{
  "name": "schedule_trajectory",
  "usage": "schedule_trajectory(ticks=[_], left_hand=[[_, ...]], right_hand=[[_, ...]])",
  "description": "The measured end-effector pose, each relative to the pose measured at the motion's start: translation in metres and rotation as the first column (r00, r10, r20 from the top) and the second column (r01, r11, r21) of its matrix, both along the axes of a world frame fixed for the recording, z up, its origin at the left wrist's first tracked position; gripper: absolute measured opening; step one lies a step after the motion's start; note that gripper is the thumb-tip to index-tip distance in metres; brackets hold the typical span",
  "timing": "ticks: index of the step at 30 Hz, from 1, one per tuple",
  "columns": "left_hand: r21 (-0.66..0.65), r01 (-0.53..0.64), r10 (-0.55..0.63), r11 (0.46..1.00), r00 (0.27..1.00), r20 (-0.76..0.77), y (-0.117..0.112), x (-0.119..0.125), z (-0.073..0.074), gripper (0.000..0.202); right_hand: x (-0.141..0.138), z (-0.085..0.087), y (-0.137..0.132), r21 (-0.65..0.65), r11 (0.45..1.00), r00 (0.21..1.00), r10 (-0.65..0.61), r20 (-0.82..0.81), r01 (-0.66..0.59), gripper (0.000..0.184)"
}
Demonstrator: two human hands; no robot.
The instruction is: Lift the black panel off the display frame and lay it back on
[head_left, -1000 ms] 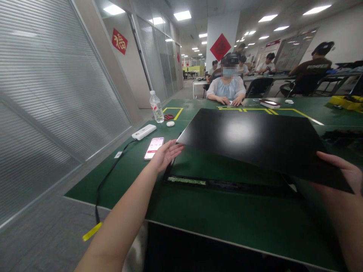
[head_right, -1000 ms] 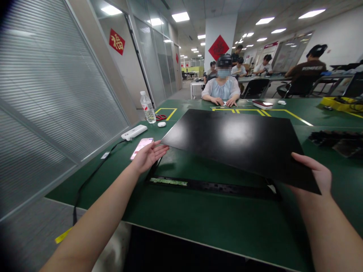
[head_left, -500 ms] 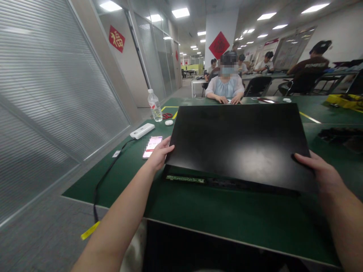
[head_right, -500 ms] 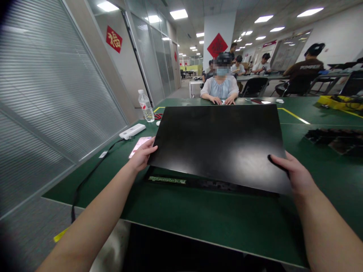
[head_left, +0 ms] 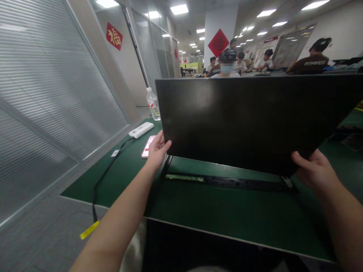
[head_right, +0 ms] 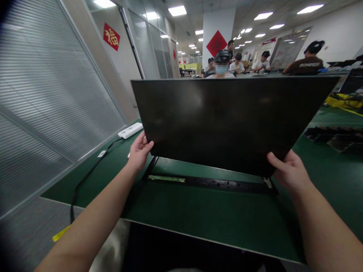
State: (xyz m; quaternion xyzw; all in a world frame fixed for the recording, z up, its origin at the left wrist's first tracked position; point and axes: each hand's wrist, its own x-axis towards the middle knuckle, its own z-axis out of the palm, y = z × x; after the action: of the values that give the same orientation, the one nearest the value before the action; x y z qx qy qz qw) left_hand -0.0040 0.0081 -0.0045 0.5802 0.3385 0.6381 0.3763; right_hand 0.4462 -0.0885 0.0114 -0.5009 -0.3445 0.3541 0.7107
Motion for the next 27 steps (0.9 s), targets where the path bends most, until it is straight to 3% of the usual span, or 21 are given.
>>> schedule_trajectory(ticks=[5, 11, 19, 27], left_hand=[[0.042, -0.066, 0.067, 0.997, 0.998, -0.021, 0.001, -0.001, 0.0, 0.077], [-0.052, 0.06, -0.061, 0.997, 0.998, -0.013, 0.0, 0.0, -0.002, 0.058], [-0.23, 0.227, -0.208, 0.946, 0.972, 0.104, -0.002, 0.006, -0.006, 0.052], [-0.354, 0.2, -0.192, 0.914, 0.98, 0.058, -0.001, 0.009, -0.015, 0.059]], right_hand=[[0.0, -0.003, 0.001, 0.007, 0.999, 0.999, -0.036, 0.022, 0.035, 0.04], [0.0, -0.007, 0.007, -0.013, 1.0, 1.0, 0.02, 0.018, -0.019, 0.042], [0.003, -0.012, 0.014, -0.256, 0.963, 0.996, 0.085, -0.019, -0.087, 0.04], [0.003, -0.015, 0.019, -0.384, 0.917, 0.994, 0.108, -0.026, -0.109, 0.038]])
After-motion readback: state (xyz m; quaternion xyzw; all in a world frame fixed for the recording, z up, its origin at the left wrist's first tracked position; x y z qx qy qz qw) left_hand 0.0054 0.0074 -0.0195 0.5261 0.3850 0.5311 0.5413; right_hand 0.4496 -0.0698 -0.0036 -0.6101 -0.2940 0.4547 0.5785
